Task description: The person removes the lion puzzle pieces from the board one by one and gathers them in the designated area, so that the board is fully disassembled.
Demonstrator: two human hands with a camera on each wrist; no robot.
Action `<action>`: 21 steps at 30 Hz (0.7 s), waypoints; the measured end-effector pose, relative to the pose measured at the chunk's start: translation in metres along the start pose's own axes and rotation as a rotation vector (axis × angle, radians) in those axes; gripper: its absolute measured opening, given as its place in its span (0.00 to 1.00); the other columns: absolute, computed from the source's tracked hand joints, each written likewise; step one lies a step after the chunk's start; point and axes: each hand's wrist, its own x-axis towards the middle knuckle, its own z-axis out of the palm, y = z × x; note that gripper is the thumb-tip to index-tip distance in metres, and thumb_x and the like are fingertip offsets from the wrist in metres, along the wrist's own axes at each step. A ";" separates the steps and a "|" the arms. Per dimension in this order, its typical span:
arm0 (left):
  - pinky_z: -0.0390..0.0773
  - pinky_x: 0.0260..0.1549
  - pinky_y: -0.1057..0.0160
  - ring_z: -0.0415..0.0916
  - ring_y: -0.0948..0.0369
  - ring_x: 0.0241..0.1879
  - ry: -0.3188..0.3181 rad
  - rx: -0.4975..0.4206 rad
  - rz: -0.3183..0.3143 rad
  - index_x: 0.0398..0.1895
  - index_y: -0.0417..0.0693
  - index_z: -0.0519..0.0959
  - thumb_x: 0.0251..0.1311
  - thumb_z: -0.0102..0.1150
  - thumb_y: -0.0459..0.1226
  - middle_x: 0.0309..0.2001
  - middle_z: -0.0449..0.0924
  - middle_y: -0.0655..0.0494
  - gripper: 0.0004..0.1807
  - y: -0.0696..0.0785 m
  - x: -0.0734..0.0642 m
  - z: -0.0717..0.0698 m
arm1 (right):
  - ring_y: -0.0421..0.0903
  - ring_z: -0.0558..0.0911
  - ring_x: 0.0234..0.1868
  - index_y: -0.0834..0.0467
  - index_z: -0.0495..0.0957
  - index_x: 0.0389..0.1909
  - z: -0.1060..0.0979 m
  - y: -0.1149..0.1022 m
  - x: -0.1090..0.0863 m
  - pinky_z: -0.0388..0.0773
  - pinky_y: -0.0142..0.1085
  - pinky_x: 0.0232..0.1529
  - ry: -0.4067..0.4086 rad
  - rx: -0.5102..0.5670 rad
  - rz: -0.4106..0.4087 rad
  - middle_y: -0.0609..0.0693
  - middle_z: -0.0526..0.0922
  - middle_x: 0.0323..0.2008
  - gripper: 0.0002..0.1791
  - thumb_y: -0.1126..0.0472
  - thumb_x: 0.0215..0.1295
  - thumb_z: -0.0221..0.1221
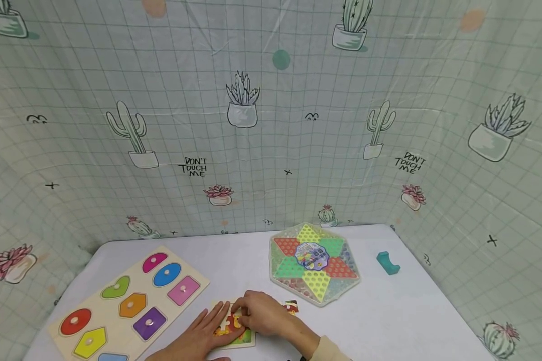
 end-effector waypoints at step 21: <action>0.45 0.68 0.26 0.41 0.37 0.78 0.019 -0.016 0.035 0.73 0.85 0.62 0.64 0.50 0.66 0.80 0.45 0.41 0.33 0.000 0.000 -0.001 | 0.29 0.68 0.26 0.46 0.81 0.45 0.003 0.000 0.001 0.67 0.24 0.29 0.031 0.008 0.008 0.33 0.70 0.25 0.11 0.61 0.64 0.65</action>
